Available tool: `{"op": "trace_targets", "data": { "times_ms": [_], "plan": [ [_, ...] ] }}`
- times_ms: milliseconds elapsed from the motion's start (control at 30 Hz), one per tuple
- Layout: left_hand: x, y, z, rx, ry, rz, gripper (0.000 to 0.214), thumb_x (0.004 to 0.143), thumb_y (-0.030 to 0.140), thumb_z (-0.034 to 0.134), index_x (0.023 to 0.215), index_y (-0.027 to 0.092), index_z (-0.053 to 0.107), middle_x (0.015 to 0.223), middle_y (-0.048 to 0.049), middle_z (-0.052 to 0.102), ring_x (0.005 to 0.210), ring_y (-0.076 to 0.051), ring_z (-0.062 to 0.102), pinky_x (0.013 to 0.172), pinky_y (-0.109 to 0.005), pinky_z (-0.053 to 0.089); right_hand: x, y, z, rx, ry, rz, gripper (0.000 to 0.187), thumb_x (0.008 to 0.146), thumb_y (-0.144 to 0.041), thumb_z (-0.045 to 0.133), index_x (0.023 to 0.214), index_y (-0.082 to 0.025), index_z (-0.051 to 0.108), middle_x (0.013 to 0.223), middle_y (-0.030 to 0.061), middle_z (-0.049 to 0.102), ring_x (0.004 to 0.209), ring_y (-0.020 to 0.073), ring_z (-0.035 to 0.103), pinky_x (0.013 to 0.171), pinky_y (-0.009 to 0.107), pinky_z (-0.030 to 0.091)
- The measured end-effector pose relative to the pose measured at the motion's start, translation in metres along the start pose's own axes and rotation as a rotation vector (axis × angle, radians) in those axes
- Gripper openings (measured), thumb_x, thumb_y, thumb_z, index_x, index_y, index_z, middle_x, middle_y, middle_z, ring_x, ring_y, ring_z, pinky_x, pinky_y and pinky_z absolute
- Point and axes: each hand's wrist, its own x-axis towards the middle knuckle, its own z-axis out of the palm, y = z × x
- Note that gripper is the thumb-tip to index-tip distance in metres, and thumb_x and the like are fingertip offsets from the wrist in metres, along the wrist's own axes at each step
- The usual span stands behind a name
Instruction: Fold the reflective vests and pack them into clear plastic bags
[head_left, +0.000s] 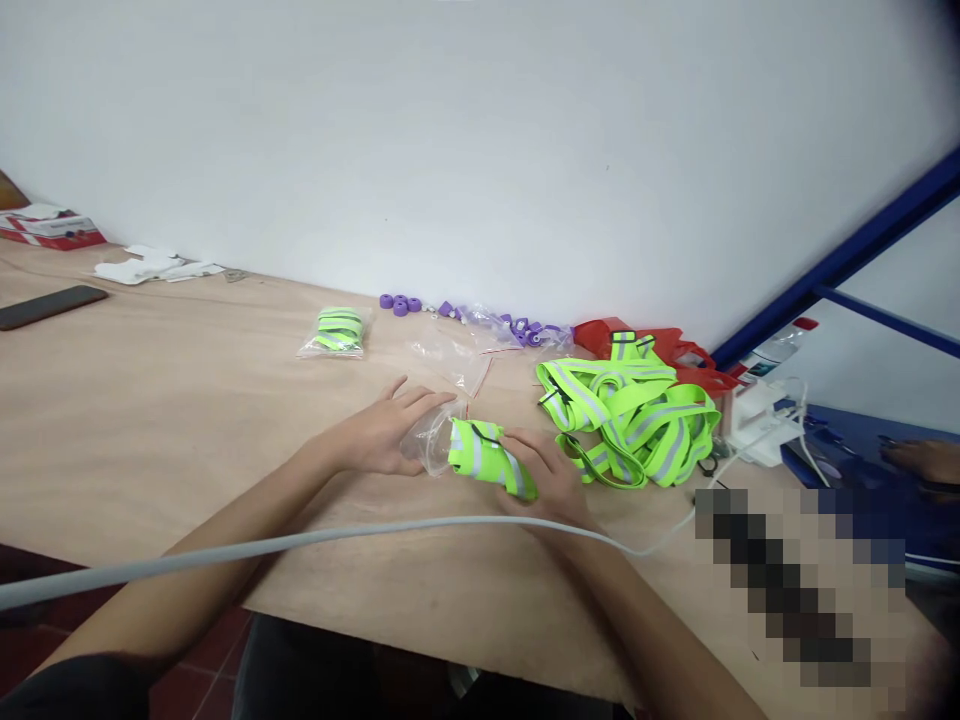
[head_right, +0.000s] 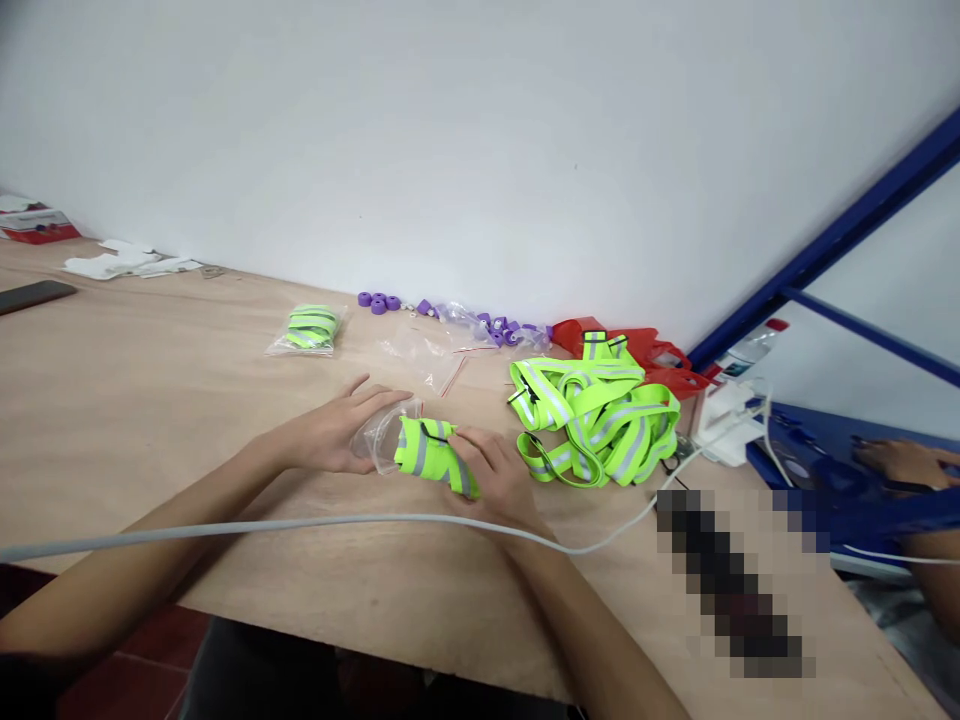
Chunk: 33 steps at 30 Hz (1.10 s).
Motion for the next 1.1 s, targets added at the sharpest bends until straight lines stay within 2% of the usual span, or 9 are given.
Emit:
{"op": "trace_targets", "data": {
  "times_ms": [100,267,433,567,667,733,900,1000,1100],
  "plan": [
    [0.001,0.005,0.0,-0.004,-0.023,0.016,0.091,0.081,0.044,0.072,0.157,0.025,0.025,0.15,-0.0139,0.051,0.14,-0.034,0.046,0.124,-0.061,0.005,0.001,0.008,-0.002,-0.171,-0.036,-0.056,0.051,0.086,-0.023,0.062,0.137,-0.021,0.058,0.12,0.0138,0.071,0.105,0.0309,0.067,0.088,0.043,0.055],
    [0.002,0.01,0.004,0.041,-0.035,-0.003,0.09,0.082,0.048,0.07,0.157,0.022,0.028,0.15,-0.0172,0.051,0.141,-0.035,0.045,0.123,-0.062,0.008,-0.001,0.003,0.001,-0.259,-0.173,-0.061,0.045,0.09,-0.026,0.061,0.135,-0.021,0.062,0.124,0.0138,0.07,0.111,0.0312,0.063,0.092,0.043,0.05],
    [0.003,0.012,0.015,0.056,-0.049,0.017,0.091,0.081,0.047,0.072,0.158,0.023,0.03,0.148,-0.0172,0.052,0.137,-0.035,0.049,0.123,-0.063,0.008,0.001,-0.004,0.004,-0.327,-0.181,-0.13,0.04,0.094,-0.028,0.058,0.133,-0.021,0.062,0.123,0.0131,0.071,0.109,0.0301,0.062,0.088,0.041,0.047],
    [0.008,0.022,0.028,0.05,-0.035,0.051,0.085,0.086,0.053,0.068,0.156,0.02,0.034,0.149,-0.018,0.053,0.136,-0.035,0.05,0.124,-0.062,0.008,0.001,-0.012,0.008,-0.372,-0.169,-0.158,0.034,0.094,-0.027,0.059,0.126,-0.02,0.065,0.119,0.0137,0.072,0.105,0.0302,0.063,0.086,0.042,0.047],
    [0.01,0.031,0.037,0.055,-0.038,0.057,0.083,0.087,0.059,0.067,0.154,0.02,0.038,0.148,-0.0176,0.054,0.134,-0.036,0.052,0.123,-0.062,0.011,-0.001,-0.017,0.013,-0.307,-0.175,-0.16,0.03,0.095,-0.032,0.061,0.122,-0.02,0.064,0.12,0.015,0.069,0.113,0.0313,0.062,0.087,0.042,0.049],
    [0.011,0.034,0.04,0.024,-0.035,0.062,0.082,0.086,0.063,0.067,0.152,0.021,0.042,0.148,-0.0166,0.055,0.132,-0.036,0.053,0.122,-0.061,0.018,-0.004,-0.017,0.018,-0.235,-0.145,-0.136,0.03,0.095,-0.035,0.061,0.121,-0.019,0.062,0.12,0.0161,0.067,0.115,0.0307,0.061,0.09,0.042,0.051],
    [0.011,0.037,0.041,-0.104,0.011,0.025,0.083,0.085,0.061,0.071,0.152,0.022,0.043,0.148,-0.016,0.056,0.132,-0.035,0.054,0.112,-0.051,0.038,-0.011,-0.01,0.027,-0.046,0.007,0.069,0.047,0.088,-0.037,0.069,0.127,-0.021,0.05,0.128,0.0176,0.058,0.123,0.0323,0.059,0.096,0.048,0.054],
    [0.011,0.036,0.04,-0.187,0.034,-0.007,0.079,0.084,0.056,0.073,0.15,0.02,0.046,0.145,-0.0155,0.058,0.132,-0.034,0.055,0.111,-0.047,0.042,-0.011,-0.009,0.023,0.105,-0.042,0.209,0.06,0.082,-0.031,0.073,0.133,-0.022,0.045,0.139,0.019,0.051,0.132,0.0343,0.053,0.103,0.052,0.052],
    [0.011,0.031,0.041,-0.227,0.067,-0.007,0.074,0.085,0.05,0.074,0.148,0.02,0.049,0.142,-0.0144,0.06,0.13,-0.033,0.057,0.11,-0.045,0.044,-0.011,-0.008,0.016,0.311,-0.106,0.276,0.062,0.08,-0.024,0.072,0.136,-0.022,0.044,0.147,0.019,0.047,0.141,0.0344,0.047,0.111,0.055,0.046]
  ]
}}
